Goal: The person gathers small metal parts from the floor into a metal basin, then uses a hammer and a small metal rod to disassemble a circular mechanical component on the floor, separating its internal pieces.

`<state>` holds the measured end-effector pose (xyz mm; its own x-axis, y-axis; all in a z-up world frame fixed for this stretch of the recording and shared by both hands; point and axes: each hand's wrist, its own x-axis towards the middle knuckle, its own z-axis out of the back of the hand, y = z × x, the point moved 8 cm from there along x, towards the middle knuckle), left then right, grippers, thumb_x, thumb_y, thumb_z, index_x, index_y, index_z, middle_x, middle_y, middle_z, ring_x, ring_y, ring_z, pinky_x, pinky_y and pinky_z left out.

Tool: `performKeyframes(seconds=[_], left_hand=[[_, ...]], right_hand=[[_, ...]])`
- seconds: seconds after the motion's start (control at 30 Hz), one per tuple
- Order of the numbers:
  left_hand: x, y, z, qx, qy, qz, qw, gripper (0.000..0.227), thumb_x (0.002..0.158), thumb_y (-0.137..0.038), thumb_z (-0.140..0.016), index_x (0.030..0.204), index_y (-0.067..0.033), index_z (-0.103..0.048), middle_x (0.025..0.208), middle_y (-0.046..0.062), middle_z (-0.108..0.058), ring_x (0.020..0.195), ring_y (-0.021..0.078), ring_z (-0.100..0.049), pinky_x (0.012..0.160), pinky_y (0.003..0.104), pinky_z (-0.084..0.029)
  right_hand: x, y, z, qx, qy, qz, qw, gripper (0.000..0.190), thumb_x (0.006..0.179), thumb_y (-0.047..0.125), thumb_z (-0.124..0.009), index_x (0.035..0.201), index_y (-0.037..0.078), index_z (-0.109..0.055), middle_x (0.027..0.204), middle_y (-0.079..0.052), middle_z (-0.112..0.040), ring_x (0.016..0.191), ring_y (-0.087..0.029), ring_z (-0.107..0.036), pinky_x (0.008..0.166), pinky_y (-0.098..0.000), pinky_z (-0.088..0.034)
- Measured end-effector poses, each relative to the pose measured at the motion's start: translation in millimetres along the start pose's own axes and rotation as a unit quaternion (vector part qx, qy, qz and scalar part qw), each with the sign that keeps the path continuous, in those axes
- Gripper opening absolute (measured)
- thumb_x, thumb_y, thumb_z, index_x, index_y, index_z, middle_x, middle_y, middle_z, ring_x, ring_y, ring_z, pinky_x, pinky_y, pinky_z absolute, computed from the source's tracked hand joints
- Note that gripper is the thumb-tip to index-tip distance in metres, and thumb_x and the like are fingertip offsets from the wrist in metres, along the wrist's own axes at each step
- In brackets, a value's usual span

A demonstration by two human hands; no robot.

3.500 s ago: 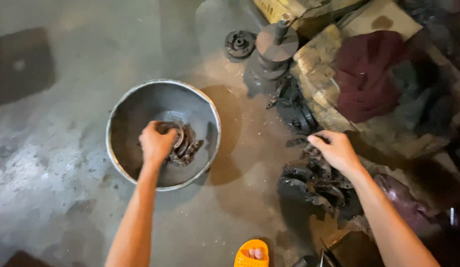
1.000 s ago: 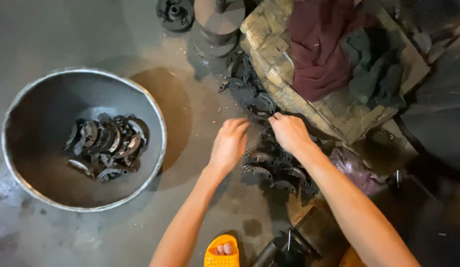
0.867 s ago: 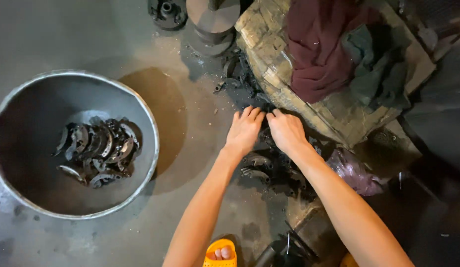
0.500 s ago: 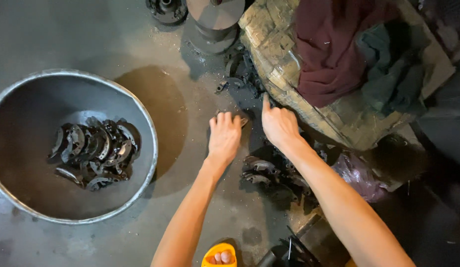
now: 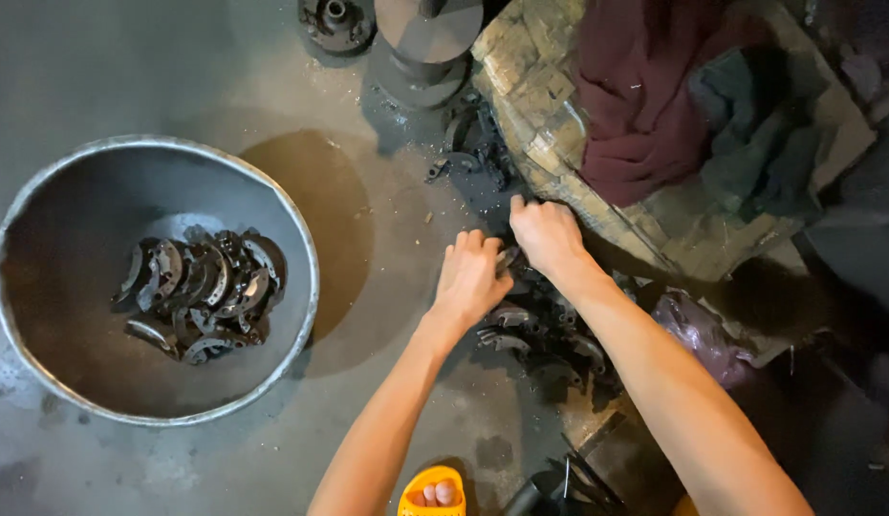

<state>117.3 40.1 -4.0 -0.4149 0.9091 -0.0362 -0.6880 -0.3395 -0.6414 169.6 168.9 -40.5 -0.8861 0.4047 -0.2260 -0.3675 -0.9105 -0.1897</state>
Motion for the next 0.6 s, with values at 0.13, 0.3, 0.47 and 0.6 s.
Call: performKeyframes(seconds=[0.13, 0.3, 0.47, 0.6], left_hand=[[19, 0, -36, 0.003, 0.077, 0.022, 0.997, 0.049, 0.069, -0.025, -0.073, 0.113, -0.0065, -0.063, 0.107, 0.014, -0.058, 0.103, 0.0354, -0.056, 0.081, 0.047, -0.049], [42, -38, -53, 0.039, 0.138, 0.003, 0.99, 0.047, 0.078, -0.023, -0.071, 0.119, -0.002, -0.062, 0.113, 0.017, -0.059, 0.108, 0.0369, -0.058, 0.086, 0.048, -0.052], [63, -34, -121, 0.081, 0.195, 0.0, 0.977, 0.044, 0.078, -0.026, -0.077, 0.115, -0.0071, -0.064, 0.12, 0.017, -0.057, 0.114, 0.0393, -0.056, 0.086, 0.05, -0.053], [75, -20, -160, 0.091, 0.187, 0.003, 0.978, 0.03, 0.086, -0.018, -0.062, 0.114, -0.0053, -0.067, 0.121, 0.024, -0.064, 0.109, 0.0444, -0.063, 0.077, 0.056, -0.053]], right_hand=[[-17, -9, 82, 0.062, -0.068, -0.044, 0.995, 0.033, 0.08, 0.018, -0.066, 0.108, 0.002, -0.062, 0.075, -0.018, -0.072, 0.062, -0.042, -0.073, 0.059, -0.0553, -0.058], [-49, -37, 205, 0.301, -0.25, -0.087, 0.916, 0.039, 0.073, 0.011, -0.086, 0.108, 0.002, -0.071, 0.076, -0.016, -0.073, 0.075, -0.035, -0.075, 0.064, -0.044, -0.059], [-68, -55, 231, 0.361, -0.32, -0.075, 0.873, 0.035, 0.072, 0.003, -0.086, 0.106, 0.003, -0.077, 0.08, -0.011, -0.068, 0.073, -0.029, -0.071, 0.065, -0.0377, -0.056], [-82, -62, 222, 0.354, -0.334, -0.086, 0.869, 0.038, 0.073, 0.005, -0.091, 0.108, 0.003, -0.077, 0.091, -0.015, -0.063, 0.082, -0.037, -0.068, 0.069, -0.0433, -0.054]])
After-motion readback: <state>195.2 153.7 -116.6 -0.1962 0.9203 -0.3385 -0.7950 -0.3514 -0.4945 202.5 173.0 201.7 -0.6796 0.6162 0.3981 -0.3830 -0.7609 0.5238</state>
